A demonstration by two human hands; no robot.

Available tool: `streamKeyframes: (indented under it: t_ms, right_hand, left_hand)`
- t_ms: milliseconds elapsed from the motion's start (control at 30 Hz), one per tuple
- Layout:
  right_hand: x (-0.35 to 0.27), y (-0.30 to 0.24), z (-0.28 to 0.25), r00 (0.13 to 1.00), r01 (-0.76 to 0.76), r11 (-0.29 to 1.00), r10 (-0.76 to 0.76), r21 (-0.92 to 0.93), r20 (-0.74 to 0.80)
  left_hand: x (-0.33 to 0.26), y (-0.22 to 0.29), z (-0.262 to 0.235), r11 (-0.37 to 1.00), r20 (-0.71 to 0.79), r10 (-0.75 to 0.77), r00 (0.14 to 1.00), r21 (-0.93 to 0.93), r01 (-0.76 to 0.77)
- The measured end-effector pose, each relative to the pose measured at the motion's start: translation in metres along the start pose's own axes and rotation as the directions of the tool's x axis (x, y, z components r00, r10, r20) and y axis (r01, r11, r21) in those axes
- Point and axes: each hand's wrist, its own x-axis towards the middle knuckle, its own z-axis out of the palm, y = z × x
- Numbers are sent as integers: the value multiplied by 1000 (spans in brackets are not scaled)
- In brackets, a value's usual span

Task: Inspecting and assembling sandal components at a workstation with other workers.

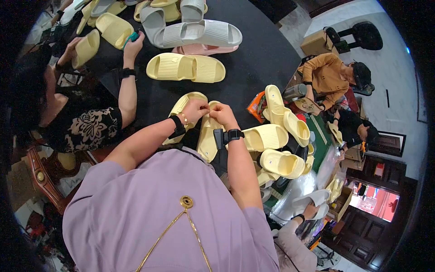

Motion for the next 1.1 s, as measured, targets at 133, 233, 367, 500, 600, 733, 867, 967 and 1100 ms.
streamKeyframes:
  t_ms: [133, 233, 367, 500, 600, 733, 867, 967, 1100]
  right_hand:
    - [-3, -4, 3, 1000, 14, 999, -13, -49, 23]
    - [-11, -3, 9, 1000, 23, 998, -22, 61, -19]
    - [-13, -1, 13, 997, 26, 983, -12, 182, -76]
    - [-8, -3, 14, 993, 23, 998, -16, 59, -117]
    - [-14, 6, 24, 807, 234, 962, -274, -142, -524]
    - [-61, 4, 36, 874, 253, 955, -294, -155, -388]
    - [-98, 17, 49, 997, 73, 937, -62, -341, 44]
    - [-99, 10, 58, 999, -32, 900, 36, -434, 1]
    - [-80, -7, 66, 969, -59, 861, -71, -505, -236]
  left_hand:
    - [0, 2, 0, 998, -23, -50, 998, -39, 49]
    - [1, 5, 0, 997, -25, -62, 998, -46, 61]
    - [4, 5, 0, 999, -24, -27, 999, 30, 28]
    - [7, 3, 2, 996, -61, -81, 995, -41, 79]
    - [13, 6, -4, 982, -210, 189, 959, 52, -182]
    - [3, 38, -50, 888, -514, 239, 824, 459, 28]
    - [20, 15, -78, 794, -717, 239, 655, 533, 293]
    - [24, -4, -94, 791, -743, 136, 655, 480, 380]
    - [22, -27, -98, 788, -716, 127, 686, 493, 368]
